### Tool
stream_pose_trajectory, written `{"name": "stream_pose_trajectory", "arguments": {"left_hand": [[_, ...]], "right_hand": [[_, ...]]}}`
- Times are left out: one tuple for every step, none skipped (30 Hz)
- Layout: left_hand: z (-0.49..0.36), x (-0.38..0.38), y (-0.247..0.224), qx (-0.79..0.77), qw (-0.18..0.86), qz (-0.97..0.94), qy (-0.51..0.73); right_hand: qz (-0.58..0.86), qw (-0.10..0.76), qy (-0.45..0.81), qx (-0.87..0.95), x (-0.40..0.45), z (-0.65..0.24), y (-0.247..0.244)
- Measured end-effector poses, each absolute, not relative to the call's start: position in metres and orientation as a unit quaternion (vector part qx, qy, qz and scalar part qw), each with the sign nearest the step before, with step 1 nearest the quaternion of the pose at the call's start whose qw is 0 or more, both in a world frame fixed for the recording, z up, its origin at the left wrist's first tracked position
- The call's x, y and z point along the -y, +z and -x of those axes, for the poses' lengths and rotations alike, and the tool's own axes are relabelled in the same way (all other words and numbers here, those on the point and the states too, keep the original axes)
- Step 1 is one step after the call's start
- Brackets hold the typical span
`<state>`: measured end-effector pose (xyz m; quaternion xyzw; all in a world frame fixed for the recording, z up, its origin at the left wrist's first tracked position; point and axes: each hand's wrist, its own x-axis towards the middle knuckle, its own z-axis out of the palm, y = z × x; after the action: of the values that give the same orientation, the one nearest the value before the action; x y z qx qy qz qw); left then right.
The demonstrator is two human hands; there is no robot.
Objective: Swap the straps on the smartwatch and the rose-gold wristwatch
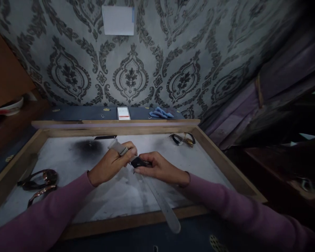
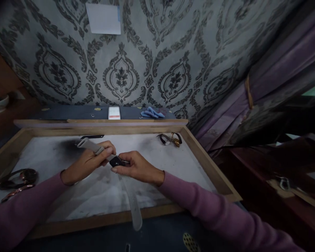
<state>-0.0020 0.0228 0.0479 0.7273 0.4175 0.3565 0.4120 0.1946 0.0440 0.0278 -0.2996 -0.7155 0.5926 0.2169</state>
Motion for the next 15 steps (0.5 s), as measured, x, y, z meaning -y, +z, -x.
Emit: {"name": "stream_pose_trajectory", "arguments": {"left_hand": [[0.003,-0.023,0.047,-0.416,0.422,-0.722,0.357],[0.004,-0.024,0.046,-0.414,0.437,-0.714,0.357],[0.004,-0.025,0.046,-0.412,0.456,-0.703,0.357],[0.004,-0.026,0.045,-0.409,0.481,-0.687,0.359],[0.005,-0.027,0.044,-0.409,0.509,-0.663,0.366],[0.005,-0.028,0.043,-0.412,0.536,-0.634,0.377],[0.005,-0.029,0.042,-0.416,0.557,-0.604,0.389],[0.004,-0.03,0.042,-0.424,0.57,-0.577,0.404],[0.004,-0.031,0.042,-0.432,0.574,-0.556,0.419],[0.004,-0.032,0.042,-0.439,0.571,-0.541,0.434],[0.004,-0.033,0.042,-0.446,0.563,-0.534,0.446],[0.004,-0.033,0.042,-0.451,0.554,-0.529,0.458],[0.004,-0.033,0.043,-0.455,0.545,-0.524,0.47],[0.005,-0.033,0.044,-0.458,0.537,-0.519,0.482],[0.005,-0.032,0.045,-0.46,0.53,-0.516,0.491]], "right_hand": [[0.297,0.21,0.616,0.699,-0.045,-0.194,0.027],[0.294,0.203,0.636,0.684,-0.047,-0.194,0.027],[0.291,0.196,0.653,0.671,-0.048,-0.194,0.027],[0.29,0.193,0.667,0.659,-0.05,-0.194,0.028],[0.29,0.19,0.678,0.648,-0.051,-0.194,0.028],[0.293,0.188,0.687,0.638,-0.053,-0.195,0.028],[0.298,0.192,0.695,0.626,-0.055,-0.195,0.027],[0.304,0.203,0.701,0.612,-0.056,-0.195,0.026],[0.31,0.216,0.707,0.597,-0.057,-0.196,0.025],[0.319,0.235,0.713,0.579,-0.059,-0.196,0.023],[0.324,0.254,0.712,0.569,-0.06,-0.196,0.021],[0.326,0.268,0.71,0.564,-0.06,-0.197,0.019],[0.326,0.279,0.706,0.563,-0.061,-0.197,0.018],[0.324,0.285,0.703,0.566,-0.061,-0.198,0.017],[0.321,0.288,0.7,0.57,-0.06,-0.198,0.016]]}}
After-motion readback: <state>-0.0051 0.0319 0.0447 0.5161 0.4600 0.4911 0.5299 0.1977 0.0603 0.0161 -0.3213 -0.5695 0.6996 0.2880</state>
